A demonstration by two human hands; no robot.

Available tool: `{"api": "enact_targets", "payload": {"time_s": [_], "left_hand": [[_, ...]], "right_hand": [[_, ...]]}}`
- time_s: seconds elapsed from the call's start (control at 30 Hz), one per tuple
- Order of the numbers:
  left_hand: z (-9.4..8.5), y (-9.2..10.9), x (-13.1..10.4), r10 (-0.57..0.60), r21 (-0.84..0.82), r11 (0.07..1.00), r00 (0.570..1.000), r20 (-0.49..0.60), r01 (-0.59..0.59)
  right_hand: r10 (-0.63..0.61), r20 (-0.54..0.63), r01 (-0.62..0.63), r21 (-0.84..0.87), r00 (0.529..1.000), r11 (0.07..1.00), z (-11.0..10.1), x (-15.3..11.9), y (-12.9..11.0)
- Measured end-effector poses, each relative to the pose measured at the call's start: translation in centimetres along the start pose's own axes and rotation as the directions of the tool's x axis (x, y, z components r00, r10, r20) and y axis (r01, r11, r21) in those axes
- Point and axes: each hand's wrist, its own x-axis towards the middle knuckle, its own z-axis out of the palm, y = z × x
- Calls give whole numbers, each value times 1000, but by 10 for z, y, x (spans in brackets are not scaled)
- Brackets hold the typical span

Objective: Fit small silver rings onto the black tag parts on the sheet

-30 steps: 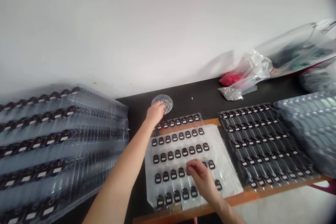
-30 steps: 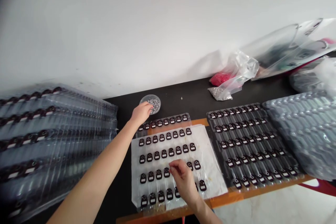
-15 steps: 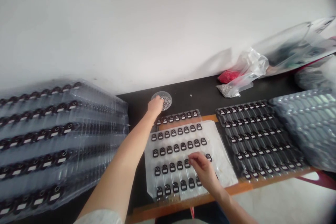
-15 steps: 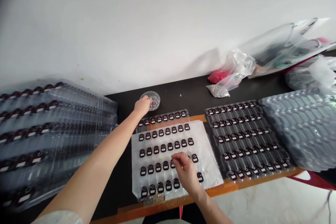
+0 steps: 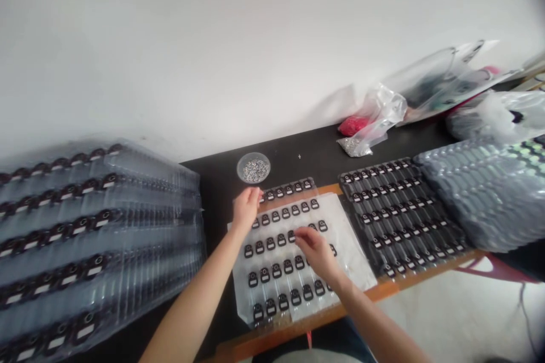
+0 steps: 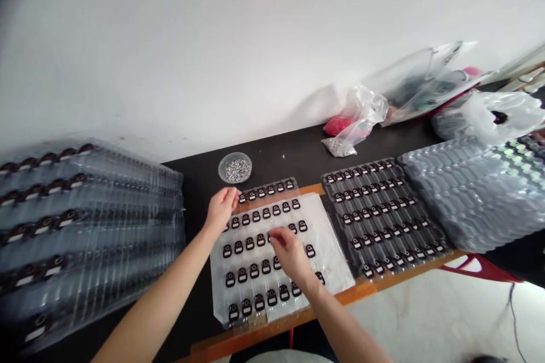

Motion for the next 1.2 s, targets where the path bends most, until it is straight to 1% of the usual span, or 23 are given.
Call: {"api": "enact_targets", "payload": {"time_s": [0.03, 0.1, 0.17, 0.2, 0.27, 0.37, 0.47, 0.6, 0.7, 0.8, 0.87, 0.97, 1.03, 1.07, 1.1, 1.13, 1.2], "left_hand": [[4, -3, -17, -74, -110, 991, 996, 50, 79], [10, -6, -46, -188, -295, 933, 977, 96, 208], [13, -7, -69, -258, -416, 861, 956, 137, 292], [13, -6, -77, -275, -455, 833, 949, 154, 315], [13, -4, -89, -269, -499, 805, 947, 177, 322], [13, -1, -98, -227, -532, 801, 962, 152, 273], [15, 1, -102, -226, -534, 807, 967, 115, 252], [21, 5, -108, -198, -460, 865, 979, 54, 200], [27, 10, -115, -204, -410, 891, 979, 17, 193], [34, 14, -124, -227, -380, 900, 974, 9, 214], [39, 17, -131, -246, -411, 881, 969, 21, 233], [46, 21, -139, -296, -539, 794, 953, 61, 281], [47, 22, -142, -322, -580, 755, 943, 79, 306], [46, 22, -143, -321, -564, 767, 944, 76, 306], [45, 21, -143, -306, -520, 803, 950, 61, 292], [43, 21, -143, -275, -449, 854, 961, 40, 263], [37, 18, -143, -177, -260, 950, 984, -2, 171]], "right_hand": [[-15, -12, 15, 7, 1000, 1000, 3, 8, -6], [-52, -14, 52, -1, 999, 999, 9, 23, -19], [-105, -5, 105, -6, 994, 994, 17, 33, -30], [-131, 5, 131, -2, 991, 991, 21, 36, -35], [-172, 31, 172, 10, 985, 985, 29, 37, -42], [-198, 75, 197, 19, 977, 980, 39, 33, -47], [-227, 91, 228, 3, 970, 974, 42, 30, -49], [-315, 103, 324, -89, 944, 942, 32, 29, -49], [-378, 179, 409, -189, 908, 893, 19, 26, -51], [-435, 287, 509, -280, 853, 814, 7, 22, -51], [-460, 324, 553, -319, 827, 770, 1, 20, -50], [-472, 312, 563, -355, 824, 747, -2, 17, -45], [-479, 320, 572, -352, 817, 741, -3, 16, -42], [-484, 337, 584, -345, 808, 735, -3, 16, -42], [-489, 358, 598, -338, 796, 726, -3, 16, -41], [-492, 379, 612, -336, 784, 716, -2, 16, -42], [-491, 407, 628, -353, 770, 693, 0, 17, -42]]}}
